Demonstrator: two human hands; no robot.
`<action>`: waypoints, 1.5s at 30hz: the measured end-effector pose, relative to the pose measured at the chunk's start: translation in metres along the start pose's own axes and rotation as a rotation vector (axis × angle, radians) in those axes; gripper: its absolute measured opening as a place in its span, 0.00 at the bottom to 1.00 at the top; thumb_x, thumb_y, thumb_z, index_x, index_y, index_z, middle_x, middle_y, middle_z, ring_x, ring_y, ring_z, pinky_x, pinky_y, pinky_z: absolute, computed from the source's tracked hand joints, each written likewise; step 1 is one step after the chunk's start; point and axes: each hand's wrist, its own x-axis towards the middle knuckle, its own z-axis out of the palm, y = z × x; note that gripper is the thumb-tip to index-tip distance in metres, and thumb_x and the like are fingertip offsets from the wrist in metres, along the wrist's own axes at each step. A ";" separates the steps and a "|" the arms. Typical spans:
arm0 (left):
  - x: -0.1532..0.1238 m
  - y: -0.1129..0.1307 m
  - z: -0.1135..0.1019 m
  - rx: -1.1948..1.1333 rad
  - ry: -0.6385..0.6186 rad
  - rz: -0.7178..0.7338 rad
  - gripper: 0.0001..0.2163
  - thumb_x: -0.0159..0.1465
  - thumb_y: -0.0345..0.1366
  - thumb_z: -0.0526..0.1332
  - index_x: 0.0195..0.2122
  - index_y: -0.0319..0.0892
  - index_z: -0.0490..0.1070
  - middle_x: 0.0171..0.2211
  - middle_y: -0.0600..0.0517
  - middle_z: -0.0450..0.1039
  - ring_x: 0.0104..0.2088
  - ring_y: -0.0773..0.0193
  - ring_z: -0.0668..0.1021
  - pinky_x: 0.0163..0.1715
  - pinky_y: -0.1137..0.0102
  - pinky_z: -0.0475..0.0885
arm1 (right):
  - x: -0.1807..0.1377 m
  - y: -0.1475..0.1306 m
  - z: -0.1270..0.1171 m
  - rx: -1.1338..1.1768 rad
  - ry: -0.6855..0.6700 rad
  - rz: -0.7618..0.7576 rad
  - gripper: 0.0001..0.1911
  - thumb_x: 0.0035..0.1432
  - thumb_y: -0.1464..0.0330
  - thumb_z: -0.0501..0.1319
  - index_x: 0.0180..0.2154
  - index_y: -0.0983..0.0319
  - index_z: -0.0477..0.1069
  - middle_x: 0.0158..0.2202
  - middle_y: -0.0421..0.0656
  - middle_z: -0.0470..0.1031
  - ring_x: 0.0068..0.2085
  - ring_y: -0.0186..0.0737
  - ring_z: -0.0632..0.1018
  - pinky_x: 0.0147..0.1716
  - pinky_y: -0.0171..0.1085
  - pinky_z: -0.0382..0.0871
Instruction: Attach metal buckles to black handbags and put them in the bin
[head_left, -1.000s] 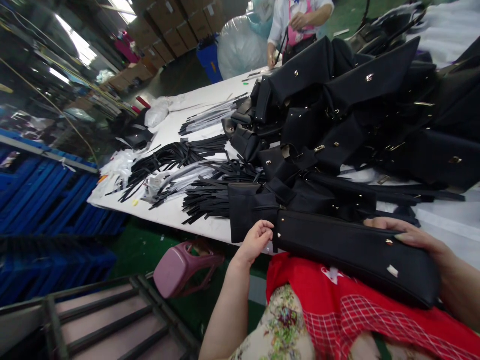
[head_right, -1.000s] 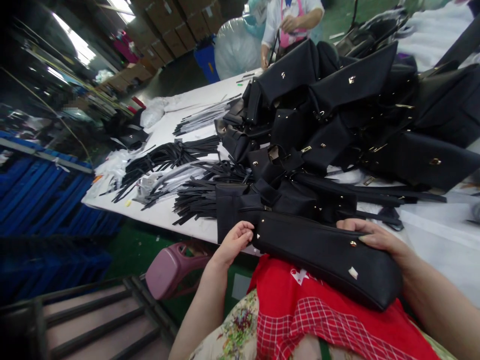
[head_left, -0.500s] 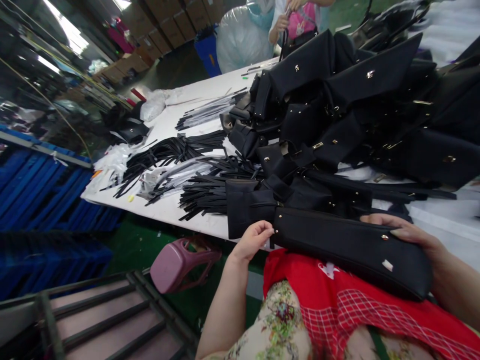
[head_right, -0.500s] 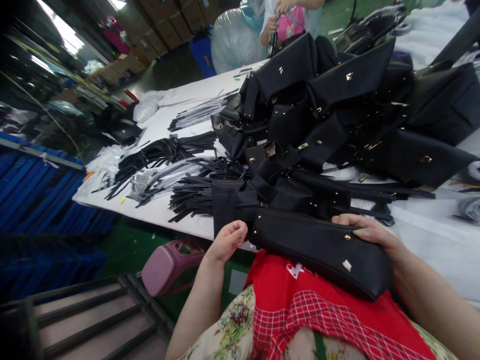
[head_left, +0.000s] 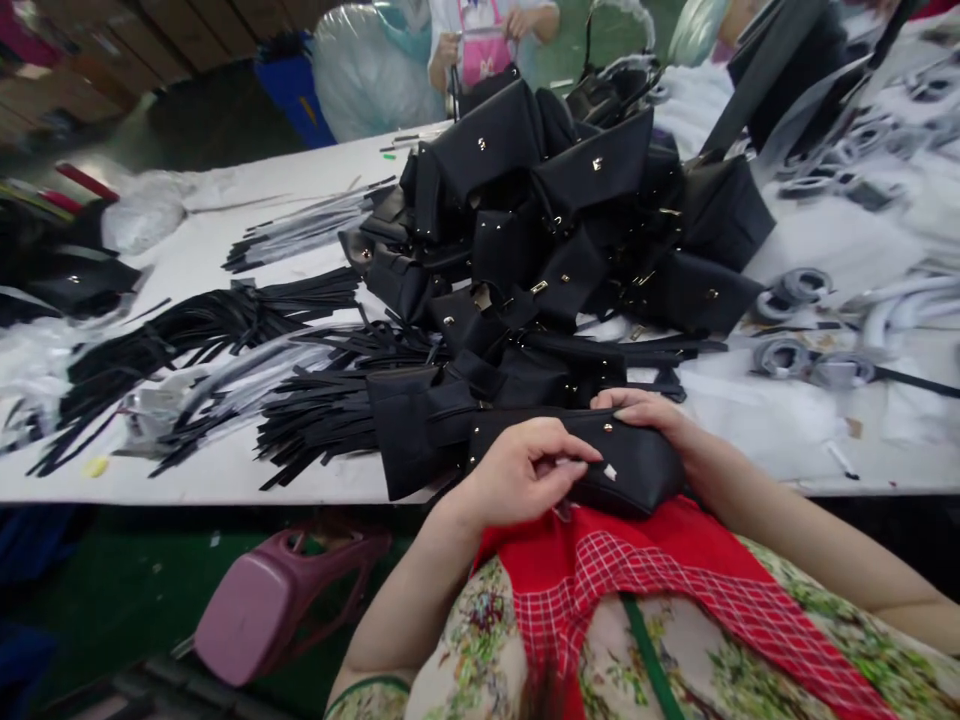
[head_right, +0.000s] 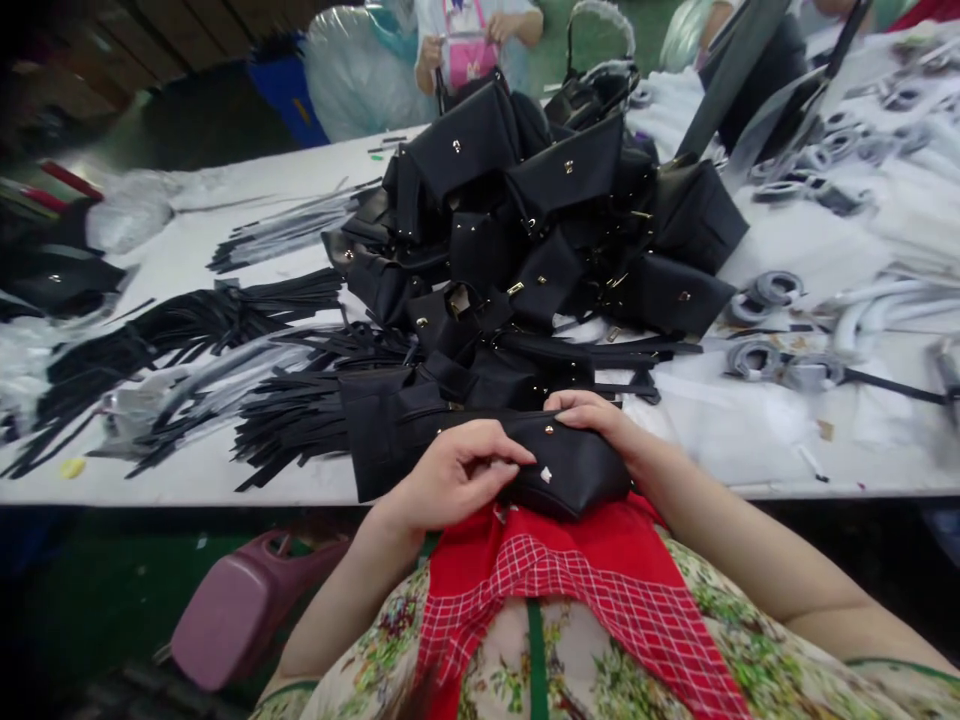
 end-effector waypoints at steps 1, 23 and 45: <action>0.004 0.006 0.005 0.097 -0.022 0.034 0.09 0.62 0.36 0.61 0.40 0.41 0.78 0.30 0.51 0.71 0.27 0.67 0.71 0.29 0.72 0.67 | 0.000 0.000 0.000 -0.004 -0.017 -0.015 0.14 0.43 0.60 0.66 0.29 0.63 0.71 0.27 0.40 0.70 0.27 0.35 0.68 0.26 0.33 0.60; 0.024 0.013 -0.002 0.053 -0.332 -0.021 0.07 0.62 0.37 0.63 0.29 0.40 0.72 0.27 0.53 0.70 0.28 0.68 0.71 0.31 0.73 0.65 | 0.001 0.003 -0.002 0.029 -0.047 -0.051 0.16 0.42 0.58 0.68 0.28 0.63 0.71 0.26 0.39 0.70 0.25 0.33 0.68 0.25 0.32 0.59; -0.046 -0.055 -0.048 -1.094 0.505 -0.130 0.10 0.54 0.35 0.62 0.22 0.38 0.61 0.24 0.55 0.57 0.20 0.75 0.59 0.15 0.79 0.51 | 0.044 0.013 0.003 -1.660 0.113 -0.289 0.23 0.49 0.62 0.65 0.48 0.64 0.74 0.44 0.52 0.74 0.47 0.55 0.74 0.49 0.48 0.67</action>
